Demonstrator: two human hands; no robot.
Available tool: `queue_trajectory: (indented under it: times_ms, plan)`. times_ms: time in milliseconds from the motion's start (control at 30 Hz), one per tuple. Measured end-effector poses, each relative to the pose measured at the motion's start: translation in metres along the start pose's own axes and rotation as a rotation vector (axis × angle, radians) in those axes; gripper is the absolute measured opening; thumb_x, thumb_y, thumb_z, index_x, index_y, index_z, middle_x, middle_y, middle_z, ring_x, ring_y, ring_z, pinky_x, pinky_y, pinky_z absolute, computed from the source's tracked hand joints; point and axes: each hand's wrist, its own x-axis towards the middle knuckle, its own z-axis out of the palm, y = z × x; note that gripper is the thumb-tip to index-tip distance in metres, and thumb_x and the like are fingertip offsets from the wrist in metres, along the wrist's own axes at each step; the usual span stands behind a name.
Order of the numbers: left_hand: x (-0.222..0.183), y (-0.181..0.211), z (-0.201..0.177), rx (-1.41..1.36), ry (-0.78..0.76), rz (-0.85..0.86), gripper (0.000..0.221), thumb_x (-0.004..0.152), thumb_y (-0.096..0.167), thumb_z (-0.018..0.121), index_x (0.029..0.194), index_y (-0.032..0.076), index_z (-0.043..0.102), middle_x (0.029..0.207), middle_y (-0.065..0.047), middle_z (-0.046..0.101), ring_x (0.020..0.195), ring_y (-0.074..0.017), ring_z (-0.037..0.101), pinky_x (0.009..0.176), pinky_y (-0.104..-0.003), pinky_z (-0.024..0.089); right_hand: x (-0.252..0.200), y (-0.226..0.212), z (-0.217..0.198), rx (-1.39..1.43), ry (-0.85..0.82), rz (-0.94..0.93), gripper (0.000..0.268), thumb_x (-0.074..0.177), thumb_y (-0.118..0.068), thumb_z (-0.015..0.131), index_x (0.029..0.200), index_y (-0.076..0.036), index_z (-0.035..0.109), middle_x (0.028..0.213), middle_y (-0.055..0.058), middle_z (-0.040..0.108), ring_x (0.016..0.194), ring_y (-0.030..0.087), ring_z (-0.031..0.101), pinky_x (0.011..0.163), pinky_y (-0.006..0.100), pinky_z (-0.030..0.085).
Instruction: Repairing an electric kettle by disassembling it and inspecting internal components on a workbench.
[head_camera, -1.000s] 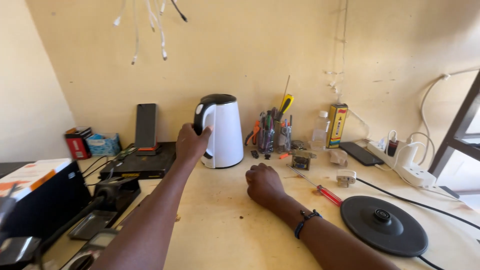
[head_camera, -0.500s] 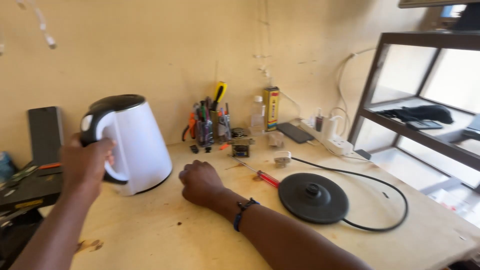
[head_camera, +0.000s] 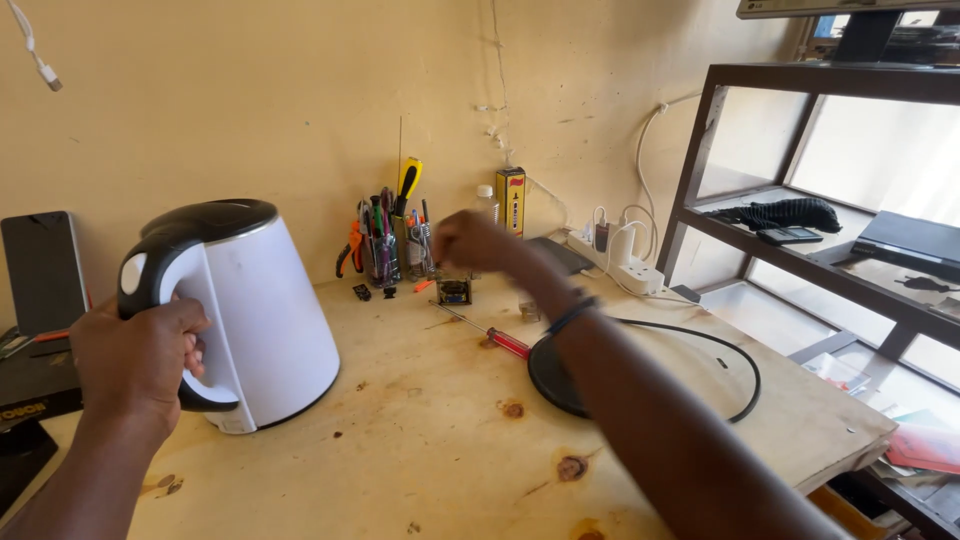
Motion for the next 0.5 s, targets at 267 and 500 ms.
queue_trajectory:
  times_ms: [267,500]
  plan:
    - [-0.016,0.021,-0.003,0.107,0.034,-0.031,0.018,0.068,0.001,0.055,0.062,0.005,0.039,0.052,-0.005,0.031,0.050,-0.0177,0.032,0.046,-0.036,0.027,-0.068,0.065,-0.031,0.196,-0.669,0.483,0.087,0.084,-0.017,0.087,0.162,-0.014,0.048,0.145,0.015,0.071,0.130,0.035,0.070,0.105,0.047,0.063]
    - [-0.007,0.009,0.001,0.072,0.070,-0.002,0.016,0.069,0.000,0.061,0.064,0.003,0.046,0.051,-0.007,0.037,0.045,-0.0163,0.036,0.041,-0.036,0.027,-0.043,0.075,-0.022,0.267,-0.513,0.303,0.026,0.084,-0.010,0.088,0.107,-0.005,0.078,0.080,0.009,0.069,0.071,0.019,0.062,0.063,0.031,0.052]
